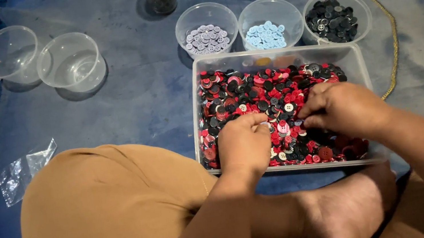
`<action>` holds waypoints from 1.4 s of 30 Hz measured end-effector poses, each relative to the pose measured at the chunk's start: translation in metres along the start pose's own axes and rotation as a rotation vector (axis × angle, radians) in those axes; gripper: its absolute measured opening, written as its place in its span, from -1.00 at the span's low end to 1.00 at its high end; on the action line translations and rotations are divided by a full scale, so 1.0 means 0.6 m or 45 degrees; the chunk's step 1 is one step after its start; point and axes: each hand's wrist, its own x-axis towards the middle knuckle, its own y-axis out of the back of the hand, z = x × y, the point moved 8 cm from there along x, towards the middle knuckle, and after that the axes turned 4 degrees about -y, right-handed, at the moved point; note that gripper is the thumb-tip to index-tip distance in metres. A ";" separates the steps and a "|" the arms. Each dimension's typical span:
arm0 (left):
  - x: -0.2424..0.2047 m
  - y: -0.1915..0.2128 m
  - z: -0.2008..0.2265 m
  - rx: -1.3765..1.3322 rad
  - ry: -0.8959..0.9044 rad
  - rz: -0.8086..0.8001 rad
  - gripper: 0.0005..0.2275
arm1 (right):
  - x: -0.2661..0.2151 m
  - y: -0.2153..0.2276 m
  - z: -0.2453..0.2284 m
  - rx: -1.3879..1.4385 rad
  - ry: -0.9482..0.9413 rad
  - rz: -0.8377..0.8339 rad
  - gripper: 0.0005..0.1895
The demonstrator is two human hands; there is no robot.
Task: Sorting various colored buttons from a central tray into separate small containers based on color.
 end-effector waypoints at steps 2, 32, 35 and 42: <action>-0.002 0.002 0.002 0.014 -0.009 -0.004 -0.76 | -0.011 -0.002 -0.021 -0.172 0.039 -0.019 -0.80; -0.011 -0.004 0.027 -0.238 0.045 -0.151 -0.83 | -0.055 0.039 -0.009 0.188 -0.122 0.305 -0.85; -0.012 -0.009 0.023 -0.223 0.033 -0.168 -0.84 | -0.055 0.034 -0.008 0.155 -0.181 0.254 -0.87; -0.013 -0.023 0.025 0.096 -0.020 -0.326 -0.81 | -0.054 -0.005 -0.039 -0.238 -0.184 0.024 -0.82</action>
